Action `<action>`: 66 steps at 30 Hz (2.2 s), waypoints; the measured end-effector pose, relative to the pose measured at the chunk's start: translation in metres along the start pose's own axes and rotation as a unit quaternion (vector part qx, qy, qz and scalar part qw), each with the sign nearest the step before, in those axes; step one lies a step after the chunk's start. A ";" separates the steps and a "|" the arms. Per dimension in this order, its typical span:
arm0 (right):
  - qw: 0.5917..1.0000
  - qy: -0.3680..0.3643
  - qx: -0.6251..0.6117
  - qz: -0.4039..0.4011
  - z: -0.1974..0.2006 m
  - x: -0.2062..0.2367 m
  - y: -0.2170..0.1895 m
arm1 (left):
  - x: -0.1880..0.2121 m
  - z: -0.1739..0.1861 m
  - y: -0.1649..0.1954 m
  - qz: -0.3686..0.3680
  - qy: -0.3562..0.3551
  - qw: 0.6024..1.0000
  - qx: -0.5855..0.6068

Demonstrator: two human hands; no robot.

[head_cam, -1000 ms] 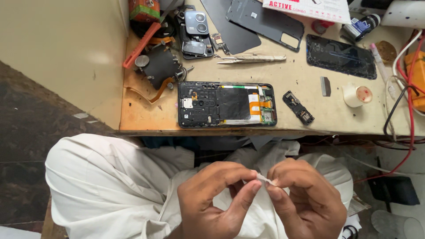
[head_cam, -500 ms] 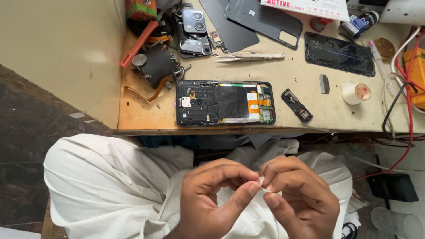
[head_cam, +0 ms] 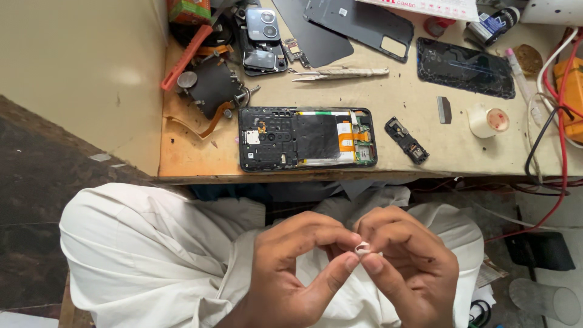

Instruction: The person repairs a disassembled smartphone, first working on its internal components while holding it on their lap, then placing the open phone on the workbench. They handle a tape roll, tear off pieces, and press the tape onto the phone's internal frame, also picking up and repositioning small phone parts.

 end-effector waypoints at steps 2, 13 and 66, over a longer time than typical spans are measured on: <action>1.000 0.009 0.004 -0.018 0.002 0.000 0.003 | 0.001 -0.001 -0.001 -0.003 -0.005 1.000 0.009; 0.998 0.058 0.018 -0.031 0.007 0.000 0.017 | 0.008 -0.002 -0.038 0.074 0.042 0.991 0.102; 0.922 -0.219 0.316 -0.043 0.042 -0.124 -0.009 | -0.020 0.003 -0.041 0.090 -0.007 0.988 -0.123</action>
Point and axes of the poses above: each hand's wrist, its own x-axis away from the middle knuckle, its own z-axis out of the back of the hand, y = z × x, the point moved 7 cm from there along -x, towards the middle knuckle, and after that the axes turned 6 degrees about -y, right-handed, at the moved point
